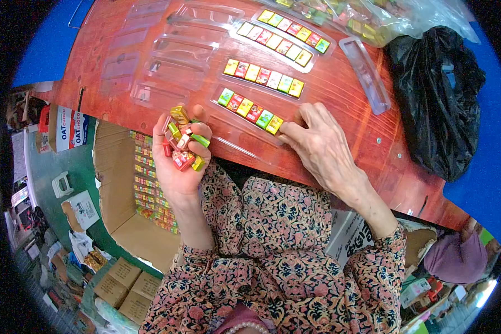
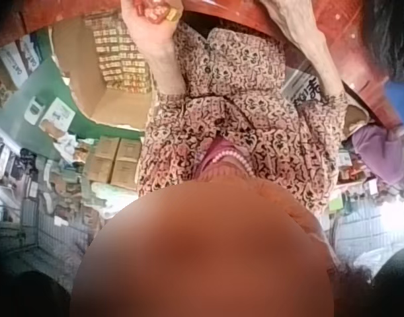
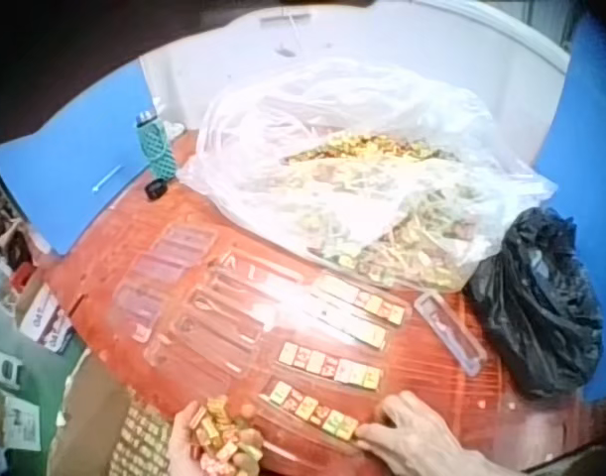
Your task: Sorting small colorful packaged items from a hand or bag into clear plastic trays.
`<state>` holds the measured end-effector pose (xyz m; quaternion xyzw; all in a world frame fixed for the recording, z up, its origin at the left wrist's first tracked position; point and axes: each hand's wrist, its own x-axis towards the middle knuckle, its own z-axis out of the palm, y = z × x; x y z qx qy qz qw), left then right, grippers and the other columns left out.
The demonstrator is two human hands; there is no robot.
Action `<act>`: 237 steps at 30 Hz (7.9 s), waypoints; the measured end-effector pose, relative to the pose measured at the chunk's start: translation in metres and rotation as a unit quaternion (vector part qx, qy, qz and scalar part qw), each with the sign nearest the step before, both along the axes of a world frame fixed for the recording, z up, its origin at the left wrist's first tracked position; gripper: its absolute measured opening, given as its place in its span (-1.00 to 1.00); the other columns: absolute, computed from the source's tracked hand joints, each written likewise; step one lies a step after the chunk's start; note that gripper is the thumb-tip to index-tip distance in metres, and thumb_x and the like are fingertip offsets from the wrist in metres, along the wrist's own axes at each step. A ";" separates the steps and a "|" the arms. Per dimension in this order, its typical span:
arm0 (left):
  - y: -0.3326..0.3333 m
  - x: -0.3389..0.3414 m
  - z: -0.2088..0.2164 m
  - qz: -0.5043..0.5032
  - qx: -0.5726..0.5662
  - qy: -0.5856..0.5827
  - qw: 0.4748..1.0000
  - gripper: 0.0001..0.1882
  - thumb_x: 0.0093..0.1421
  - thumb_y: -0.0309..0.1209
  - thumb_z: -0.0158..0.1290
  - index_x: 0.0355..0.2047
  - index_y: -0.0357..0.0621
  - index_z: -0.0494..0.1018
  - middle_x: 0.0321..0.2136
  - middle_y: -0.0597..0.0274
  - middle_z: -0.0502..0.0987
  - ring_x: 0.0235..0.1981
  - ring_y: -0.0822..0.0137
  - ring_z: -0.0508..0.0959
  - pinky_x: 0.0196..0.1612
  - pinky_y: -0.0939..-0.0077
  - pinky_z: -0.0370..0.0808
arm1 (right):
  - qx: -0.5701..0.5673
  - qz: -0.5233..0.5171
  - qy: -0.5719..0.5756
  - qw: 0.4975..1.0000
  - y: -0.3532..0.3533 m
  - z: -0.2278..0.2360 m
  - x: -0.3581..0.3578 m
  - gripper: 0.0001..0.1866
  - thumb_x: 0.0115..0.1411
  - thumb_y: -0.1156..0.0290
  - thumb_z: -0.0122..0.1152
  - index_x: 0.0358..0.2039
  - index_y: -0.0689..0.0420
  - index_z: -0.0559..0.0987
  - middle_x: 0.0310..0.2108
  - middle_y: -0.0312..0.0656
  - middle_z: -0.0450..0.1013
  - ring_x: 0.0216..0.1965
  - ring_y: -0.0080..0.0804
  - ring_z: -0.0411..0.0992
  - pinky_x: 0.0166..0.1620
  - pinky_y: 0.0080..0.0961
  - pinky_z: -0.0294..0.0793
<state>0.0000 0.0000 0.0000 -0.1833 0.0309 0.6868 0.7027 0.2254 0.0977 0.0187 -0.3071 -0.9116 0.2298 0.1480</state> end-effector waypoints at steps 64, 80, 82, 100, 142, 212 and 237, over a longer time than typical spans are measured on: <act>0.000 0.006 0.005 -0.030 0.001 0.074 0.997 -0.57 0.25 -0.16 -0.20 0.04 -0.10 0.33 -0.02 -0.08 0.34 -0.26 0.29 0.37 -0.35 0.41 0.50 | -0.187 -0.028 0.059 0.980 0.029 0.018 -0.008 -0.87 0.02 0.54 0.16 -0.41 0.32 0.47 -0.49 -0.14 0.43 -0.46 -0.41 0.39 -0.38 -0.51 0.34; -0.009 -0.007 -0.001 -0.009 0.008 0.068 0.998 -0.58 0.26 -0.16 -0.21 0.02 -0.12 0.34 -0.02 -0.03 0.32 -0.23 0.30 0.37 -0.34 0.39 0.50 | -0.236 -0.078 0.033 0.968 0.025 0.023 -0.015 -0.86 0.05 0.50 0.13 -0.38 0.29 0.50 -0.51 -0.12 0.42 -0.47 -0.38 0.40 -0.41 -0.49 0.32; -0.009 -0.007 -0.001 -0.008 0.000 0.068 0.998 -0.58 0.26 -0.16 -0.21 0.01 -0.13 0.35 -0.02 -0.02 0.33 -0.23 0.31 0.37 -0.34 0.39 0.50 | -0.156 -0.015 0.076 0.985 0.034 0.021 -0.019 -0.85 0.08 0.51 0.08 -0.33 0.29 0.50 -0.42 -0.09 0.43 -0.38 -0.33 0.42 -0.35 -0.46 0.34; -0.007 -0.001 0.007 0.020 -0.031 0.033 0.999 -0.54 0.25 -0.13 -0.23 0.01 -0.18 0.32 -0.07 -0.19 0.38 -0.27 -0.06 0.52 -0.39 0.20 0.58 | -0.180 0.238 -0.101 0.949 0.085 0.013 -0.089 -0.69 0.03 0.50 0.10 -0.16 0.24 0.44 -0.40 -0.05 0.44 -0.27 -0.17 0.42 -0.19 -0.33 0.39; -0.009 -0.006 0.000 -0.007 -0.019 0.073 0.997 -0.59 0.23 -0.19 -0.18 -0.03 -0.16 0.38 -0.05 -0.01 0.36 -0.24 0.29 0.38 -0.39 0.44 0.50 | -0.108 0.091 -0.026 0.990 0.050 0.011 -0.074 -0.90 0.05 0.51 0.06 -0.45 0.30 0.40 -0.51 0.01 0.37 -0.36 -0.01 0.37 -0.26 -0.26 0.35; -0.006 0.003 0.005 0.007 -0.058 0.027 0.998 -0.55 0.25 -0.13 -0.24 -0.03 -0.19 0.35 -0.12 -0.16 0.42 -0.28 -0.01 0.52 -0.47 0.27 0.59 | 0.133 0.107 0.144 0.975 0.017 -0.028 -0.047 -0.79 -0.11 0.51 0.23 -0.38 0.16 0.50 -0.46 -0.20 0.34 -0.47 -0.33 0.40 -0.50 -0.46 0.40; -0.005 0.002 -0.012 -0.025 -0.020 0.037 0.999 -0.54 0.26 -0.12 -0.23 0.01 -0.16 0.34 -0.03 -0.15 0.34 -0.23 0.09 0.43 -0.38 0.32 0.54 | 0.107 0.087 0.127 0.982 0.017 -0.028 -0.053 -0.82 -0.12 0.55 0.27 -0.45 0.19 0.48 -0.42 -0.17 0.39 -0.46 -0.33 0.42 -0.48 -0.47 0.43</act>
